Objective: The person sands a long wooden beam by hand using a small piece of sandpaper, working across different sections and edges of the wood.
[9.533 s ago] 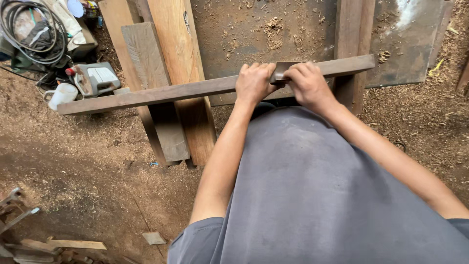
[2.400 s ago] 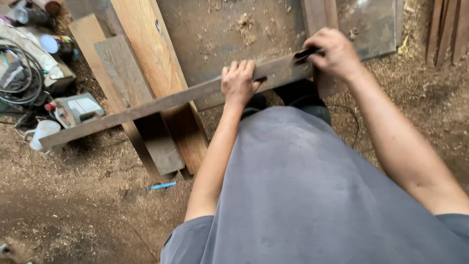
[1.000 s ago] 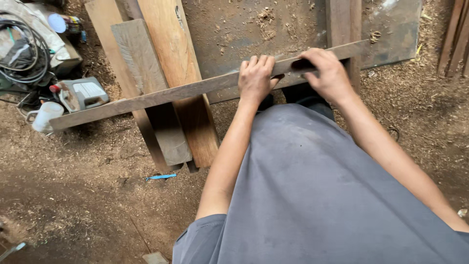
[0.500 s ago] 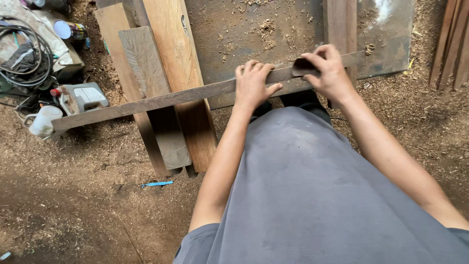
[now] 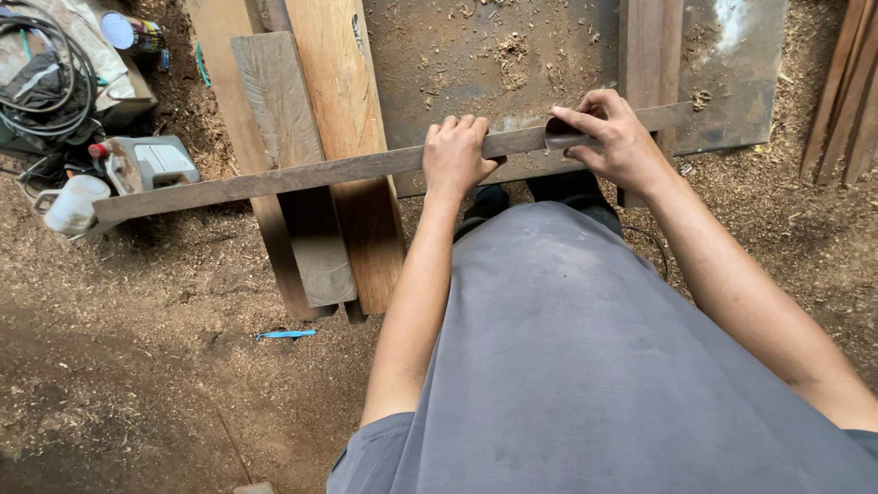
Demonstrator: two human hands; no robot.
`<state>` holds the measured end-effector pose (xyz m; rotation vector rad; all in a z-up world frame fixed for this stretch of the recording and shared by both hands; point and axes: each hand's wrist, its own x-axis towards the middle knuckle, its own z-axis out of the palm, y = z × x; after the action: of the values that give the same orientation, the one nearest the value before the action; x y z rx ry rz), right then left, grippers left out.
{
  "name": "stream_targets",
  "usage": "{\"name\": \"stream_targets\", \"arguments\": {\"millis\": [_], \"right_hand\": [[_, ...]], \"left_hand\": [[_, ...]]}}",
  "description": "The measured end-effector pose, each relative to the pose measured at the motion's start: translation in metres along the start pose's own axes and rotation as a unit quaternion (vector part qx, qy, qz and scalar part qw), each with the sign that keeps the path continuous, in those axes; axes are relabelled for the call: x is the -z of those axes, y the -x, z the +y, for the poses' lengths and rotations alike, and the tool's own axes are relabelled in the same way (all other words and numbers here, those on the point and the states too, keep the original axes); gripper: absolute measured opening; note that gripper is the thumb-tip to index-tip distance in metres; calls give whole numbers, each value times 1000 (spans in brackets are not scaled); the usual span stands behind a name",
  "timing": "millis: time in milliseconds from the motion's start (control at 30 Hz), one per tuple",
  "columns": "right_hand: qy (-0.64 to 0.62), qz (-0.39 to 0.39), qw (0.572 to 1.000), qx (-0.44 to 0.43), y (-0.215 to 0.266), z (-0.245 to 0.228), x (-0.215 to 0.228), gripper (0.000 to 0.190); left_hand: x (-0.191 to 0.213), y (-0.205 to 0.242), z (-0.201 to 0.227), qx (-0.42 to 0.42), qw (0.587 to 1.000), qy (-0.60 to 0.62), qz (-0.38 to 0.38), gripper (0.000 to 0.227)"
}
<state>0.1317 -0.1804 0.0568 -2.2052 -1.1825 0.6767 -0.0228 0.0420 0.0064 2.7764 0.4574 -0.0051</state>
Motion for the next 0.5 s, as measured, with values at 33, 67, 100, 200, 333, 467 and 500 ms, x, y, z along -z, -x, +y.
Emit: {"name": "stream_targets", "arguments": {"millis": [33, 67, 100, 200, 333, 467, 500], "right_hand": [[4, 1, 1000, -1, 1, 0, -1, 68], [8, 3, 1000, -1, 2, 0, -1, 68], [3, 5, 1000, 1, 2, 1, -1, 68], [-5, 12, 1000, 4, 3, 4, -4, 67], [6, 23, 1000, 5, 3, 7, -11, 65], [5, 31, 999, 15, 4, 1, -13, 65], [2, 32, 999, 16, 4, 1, -13, 65]], "left_hand": [[0, -1, 0, 1, 1000, 1, -5, 48], [0, -1, 0, 2, 1000, 0, -8, 49], [1, -1, 1, 3, 1000, 0, -10, 48], [1, -1, 2, 5, 1000, -5, -13, 48], [-1, -2, 1, 12, 1000, -10, -23, 49], [-3, -2, 2, 17, 999, -13, -25, 49], [-3, -2, 2, 17, 999, -14, -26, 49]]}}
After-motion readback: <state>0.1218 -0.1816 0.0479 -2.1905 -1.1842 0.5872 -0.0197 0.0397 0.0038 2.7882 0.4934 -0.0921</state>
